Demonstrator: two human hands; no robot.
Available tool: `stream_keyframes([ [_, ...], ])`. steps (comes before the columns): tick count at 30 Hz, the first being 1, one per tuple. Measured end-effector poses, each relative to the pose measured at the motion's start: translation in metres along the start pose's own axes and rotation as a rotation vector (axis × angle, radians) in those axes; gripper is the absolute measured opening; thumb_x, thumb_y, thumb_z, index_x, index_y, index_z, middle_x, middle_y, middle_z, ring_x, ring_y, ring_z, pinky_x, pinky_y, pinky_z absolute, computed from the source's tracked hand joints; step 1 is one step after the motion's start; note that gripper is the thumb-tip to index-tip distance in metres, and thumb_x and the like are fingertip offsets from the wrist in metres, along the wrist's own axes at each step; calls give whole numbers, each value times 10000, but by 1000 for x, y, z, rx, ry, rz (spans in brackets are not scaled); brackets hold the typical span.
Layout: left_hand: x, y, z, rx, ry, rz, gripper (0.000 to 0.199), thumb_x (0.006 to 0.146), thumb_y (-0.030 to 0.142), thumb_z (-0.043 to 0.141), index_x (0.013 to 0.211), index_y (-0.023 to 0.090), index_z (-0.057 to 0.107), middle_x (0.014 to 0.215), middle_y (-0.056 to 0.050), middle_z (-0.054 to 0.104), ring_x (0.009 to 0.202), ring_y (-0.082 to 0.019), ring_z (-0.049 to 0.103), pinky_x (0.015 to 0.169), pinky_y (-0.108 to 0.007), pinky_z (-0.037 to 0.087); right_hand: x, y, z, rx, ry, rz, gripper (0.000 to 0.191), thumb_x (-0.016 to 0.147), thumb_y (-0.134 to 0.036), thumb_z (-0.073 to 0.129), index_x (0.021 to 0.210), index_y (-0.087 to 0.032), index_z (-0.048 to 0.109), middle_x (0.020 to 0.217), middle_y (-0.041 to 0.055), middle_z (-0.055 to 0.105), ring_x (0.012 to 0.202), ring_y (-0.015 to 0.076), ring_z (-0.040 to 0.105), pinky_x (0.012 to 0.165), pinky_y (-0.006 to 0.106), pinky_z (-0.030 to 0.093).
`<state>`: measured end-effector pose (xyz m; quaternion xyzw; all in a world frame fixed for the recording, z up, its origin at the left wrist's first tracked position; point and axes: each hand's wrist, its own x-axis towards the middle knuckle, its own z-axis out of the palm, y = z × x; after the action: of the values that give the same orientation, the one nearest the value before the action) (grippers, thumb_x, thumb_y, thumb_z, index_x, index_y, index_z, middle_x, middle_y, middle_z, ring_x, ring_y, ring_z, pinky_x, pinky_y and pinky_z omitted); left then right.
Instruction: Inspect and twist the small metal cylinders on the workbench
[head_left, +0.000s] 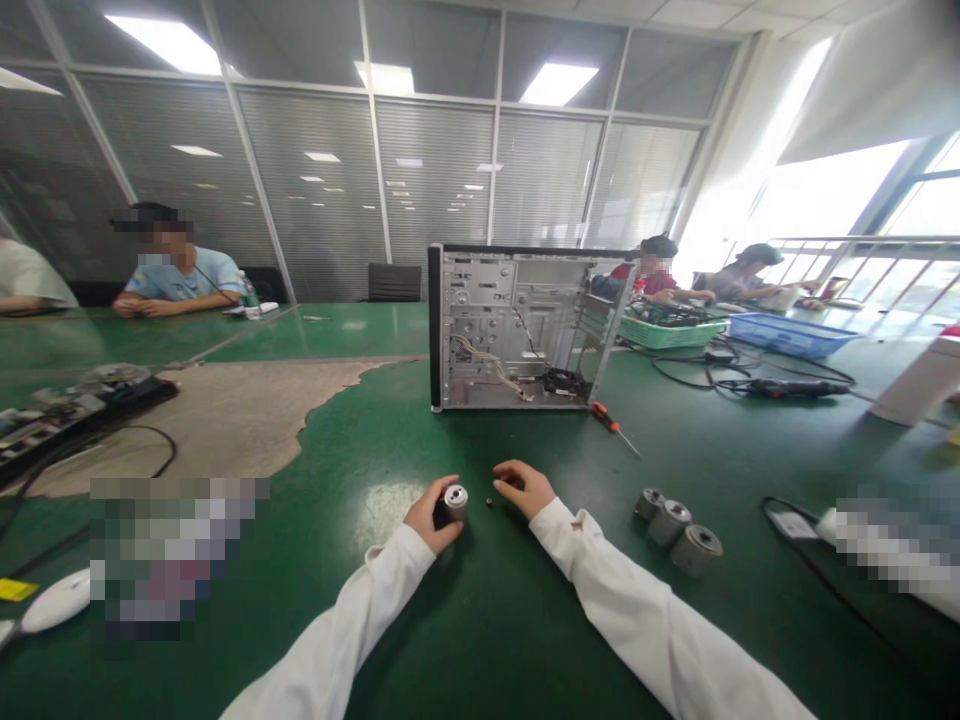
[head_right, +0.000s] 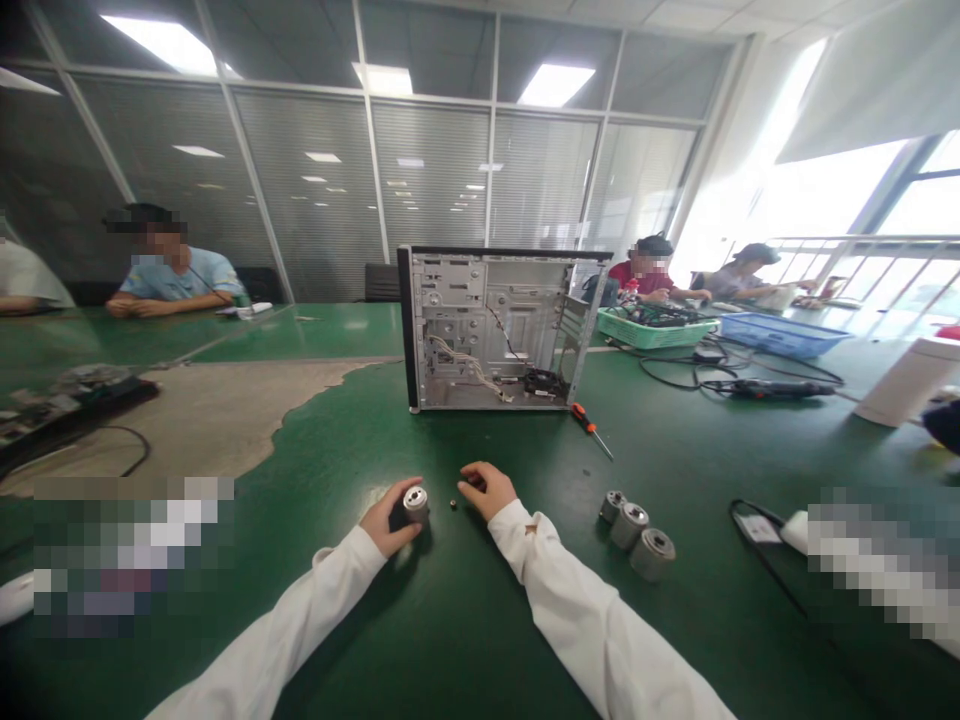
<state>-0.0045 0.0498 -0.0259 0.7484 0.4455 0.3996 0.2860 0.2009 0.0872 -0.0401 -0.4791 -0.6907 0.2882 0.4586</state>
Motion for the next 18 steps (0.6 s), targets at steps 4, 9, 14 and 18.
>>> stream_keyframes([
  [4,0,1,0,-12,-9,-16,602,506,46,481,1092,168,422,1028,-58,557,990,-208,490,877,-331,354,6,13,-5,25,38,55,209,666,-316,514,797,-180,603,680,13,607,583,127,553,553,272,454],
  [9,0,1,0,3,-8,-46,611,484,8,418,1073,167,447,1036,-50,557,989,-200,492,879,-326,347,7,16,-3,36,32,67,199,647,-304,534,777,-176,612,680,15,616,573,125,554,554,272,458],
  [14,0,-1,1,21,0,-54,605,481,-3,402,1063,148,461,1030,-59,561,979,-206,498,867,-327,356,7,16,-2,30,34,66,186,641,-278,536,776,-174,612,681,16,621,580,126,558,561,275,461],
  [18,1,-8,4,-6,43,-59,604,477,-17,394,1049,164,467,1012,-43,569,970,-189,504,879,-327,355,6,15,-1,14,49,48,175,641,-259,531,773,-175,610,694,16,627,606,134,566,572,280,465],
])
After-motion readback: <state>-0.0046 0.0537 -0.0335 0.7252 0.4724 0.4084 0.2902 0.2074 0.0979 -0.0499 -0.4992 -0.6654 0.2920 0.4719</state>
